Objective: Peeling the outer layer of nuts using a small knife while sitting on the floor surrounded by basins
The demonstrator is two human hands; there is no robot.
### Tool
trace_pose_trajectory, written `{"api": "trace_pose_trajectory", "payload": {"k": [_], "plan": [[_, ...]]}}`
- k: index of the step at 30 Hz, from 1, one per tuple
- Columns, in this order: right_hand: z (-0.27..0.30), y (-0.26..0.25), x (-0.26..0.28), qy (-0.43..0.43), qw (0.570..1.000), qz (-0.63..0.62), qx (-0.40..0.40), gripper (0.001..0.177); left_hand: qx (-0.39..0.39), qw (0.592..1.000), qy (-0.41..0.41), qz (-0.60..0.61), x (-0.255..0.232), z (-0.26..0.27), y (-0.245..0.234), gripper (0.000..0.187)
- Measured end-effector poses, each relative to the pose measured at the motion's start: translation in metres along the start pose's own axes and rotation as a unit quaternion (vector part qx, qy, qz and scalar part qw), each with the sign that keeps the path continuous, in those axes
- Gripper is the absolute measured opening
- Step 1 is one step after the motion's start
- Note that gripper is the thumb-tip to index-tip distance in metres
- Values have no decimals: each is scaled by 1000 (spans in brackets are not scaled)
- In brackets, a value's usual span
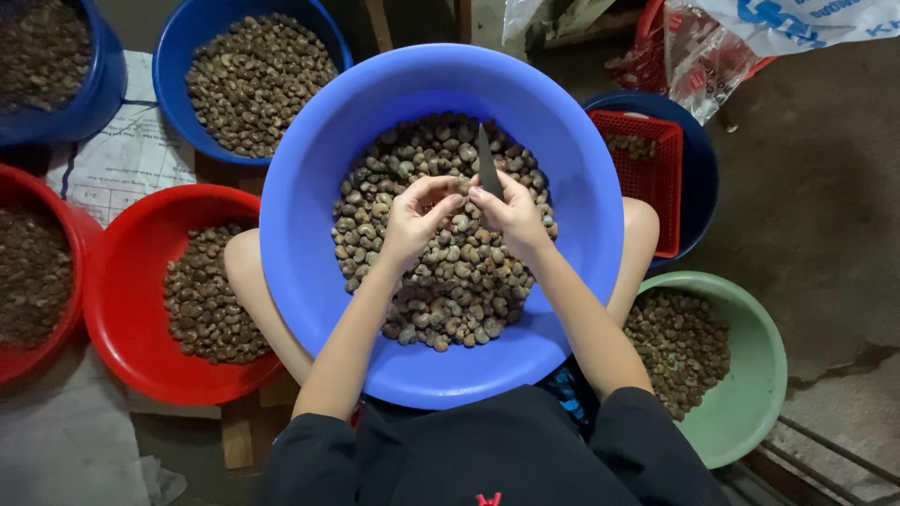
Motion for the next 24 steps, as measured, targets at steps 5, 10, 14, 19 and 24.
{"api": "trace_pose_trajectory", "payload": {"k": [5, 10, 14, 19, 24], "plan": [[7, 2, -10, 89, 984, -151, 34, 9, 43, 995, 82, -23, 2, -2, -1, 26], [8, 6, -5, 46, 995, -85, 26, 12, 40, 982, 136, -124, 6, -6, -7, 20], [1, -8, 1, -267, 851, 448, 61, 28, 29, 970, 164, -179, -3, -4, -15, 18], [-4, -27, 13, -329, 695, 635, 74, 32, 67, 952, 194, -228, -33, 5, -13, 22], [-8, -35, 8, -400, 627, 666, 60, 15, 80, 945, 203, -245, -44, 6, -20, 25]]}}
Point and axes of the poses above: each hand's wrist, its own z-axis away from the middle knuckle, its own y-axis out of the palm, x = y × z, the point moved 2 cm from there along -z, towards the middle knuckle, and after that the axes turned 8 degrees about -y, right-handed, at the moved point
